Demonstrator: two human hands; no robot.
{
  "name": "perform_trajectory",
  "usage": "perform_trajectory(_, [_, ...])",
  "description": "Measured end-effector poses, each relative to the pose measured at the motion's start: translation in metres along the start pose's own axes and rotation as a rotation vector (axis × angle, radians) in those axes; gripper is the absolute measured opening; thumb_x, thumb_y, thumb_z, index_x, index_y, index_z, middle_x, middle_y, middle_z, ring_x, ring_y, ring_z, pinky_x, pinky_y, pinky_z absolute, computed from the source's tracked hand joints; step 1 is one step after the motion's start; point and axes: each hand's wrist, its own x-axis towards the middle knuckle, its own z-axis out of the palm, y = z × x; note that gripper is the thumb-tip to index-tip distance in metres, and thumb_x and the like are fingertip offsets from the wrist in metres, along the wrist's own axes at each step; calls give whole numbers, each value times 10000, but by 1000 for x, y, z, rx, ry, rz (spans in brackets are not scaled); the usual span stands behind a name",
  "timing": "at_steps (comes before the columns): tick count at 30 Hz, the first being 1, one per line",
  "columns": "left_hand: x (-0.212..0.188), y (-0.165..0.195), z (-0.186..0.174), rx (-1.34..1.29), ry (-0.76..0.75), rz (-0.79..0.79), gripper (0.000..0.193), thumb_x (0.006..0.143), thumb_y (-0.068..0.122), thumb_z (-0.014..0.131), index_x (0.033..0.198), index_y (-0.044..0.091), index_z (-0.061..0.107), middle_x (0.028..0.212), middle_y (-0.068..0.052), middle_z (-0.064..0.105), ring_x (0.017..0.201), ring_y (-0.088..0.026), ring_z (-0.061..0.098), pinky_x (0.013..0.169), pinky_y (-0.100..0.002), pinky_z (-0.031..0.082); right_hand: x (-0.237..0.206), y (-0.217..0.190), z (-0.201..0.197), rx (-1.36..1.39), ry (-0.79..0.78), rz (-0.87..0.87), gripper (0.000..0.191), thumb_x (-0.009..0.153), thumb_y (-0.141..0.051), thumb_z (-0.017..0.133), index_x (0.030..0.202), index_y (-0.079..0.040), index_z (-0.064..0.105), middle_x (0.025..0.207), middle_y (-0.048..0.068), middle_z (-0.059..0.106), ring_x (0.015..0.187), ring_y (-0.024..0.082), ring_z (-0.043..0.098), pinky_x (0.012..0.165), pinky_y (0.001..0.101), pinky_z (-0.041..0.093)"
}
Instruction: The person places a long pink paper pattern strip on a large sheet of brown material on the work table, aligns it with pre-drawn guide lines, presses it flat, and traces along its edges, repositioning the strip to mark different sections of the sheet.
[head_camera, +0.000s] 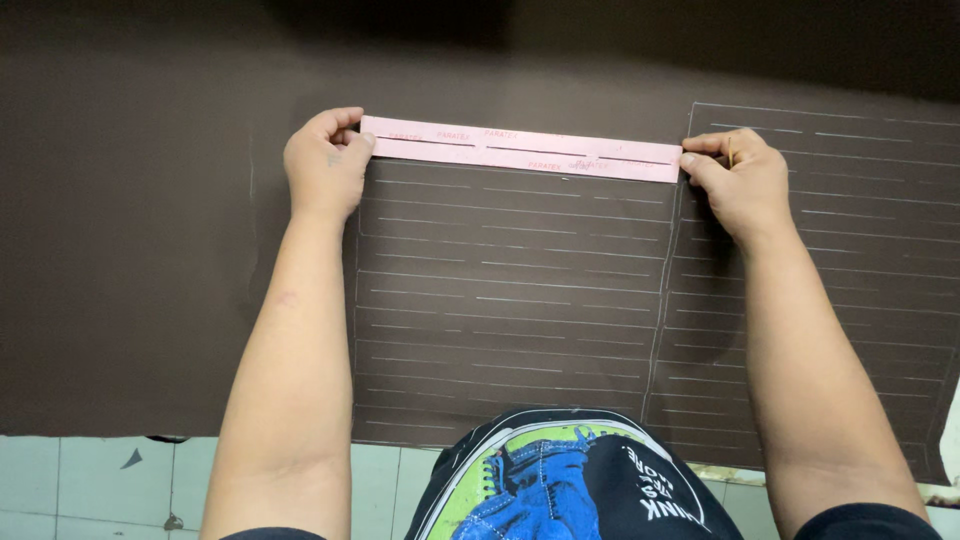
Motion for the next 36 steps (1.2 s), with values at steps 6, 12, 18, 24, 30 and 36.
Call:
perform_trajectory(6, [-2,-4,0,-6,14,71,308,885,81,749,1185,10,736,866,13,686,768,-69,632,741,-233,537,0,15,3,-130,12,-193,263,908,-166,850,1127,-44,772,1093,51,658,891,120,650,799,267,541])
perform_trajectory(12, [-10,-8,4,-1,43,78,275,879,84,743,1147,27,729,830,15,671,738,-73,615,720,-241,533,-4,29,8,-43,4,-187,280,913,-173,862,1138,-39,762,1168,45,653,949,116,671,841,262,557])
perform_trajectory(18, [-18,-13,7,42,50,80,261,878,81,739,1134,31,736,838,16,686,743,-74,627,733,-251,537,-9,38,12,-70,0,-169,278,910,-168,861,1131,-30,765,1171,49,652,945,121,669,821,267,555])
perform_trajectory(24, [-21,-16,6,49,31,78,264,881,70,728,1142,31,720,863,6,673,758,-76,617,750,-250,542,-10,39,12,-46,-8,-142,269,909,-175,857,1117,-35,759,1152,44,643,921,115,647,779,263,547])
perform_trajectory(30, [-26,-17,7,58,39,91,245,883,67,719,1123,20,705,871,-7,664,746,-87,609,742,-259,547,-12,39,13,-134,4,-162,264,913,-183,860,1123,-49,774,1149,52,645,911,121,644,776,265,542])
perform_trajectory(36, [-29,-17,9,112,112,213,236,899,49,723,1131,8,712,915,-37,697,762,-113,636,751,-277,553,-14,36,10,-145,4,-192,259,915,-178,861,1122,-49,775,1147,48,643,923,124,639,785,271,529])
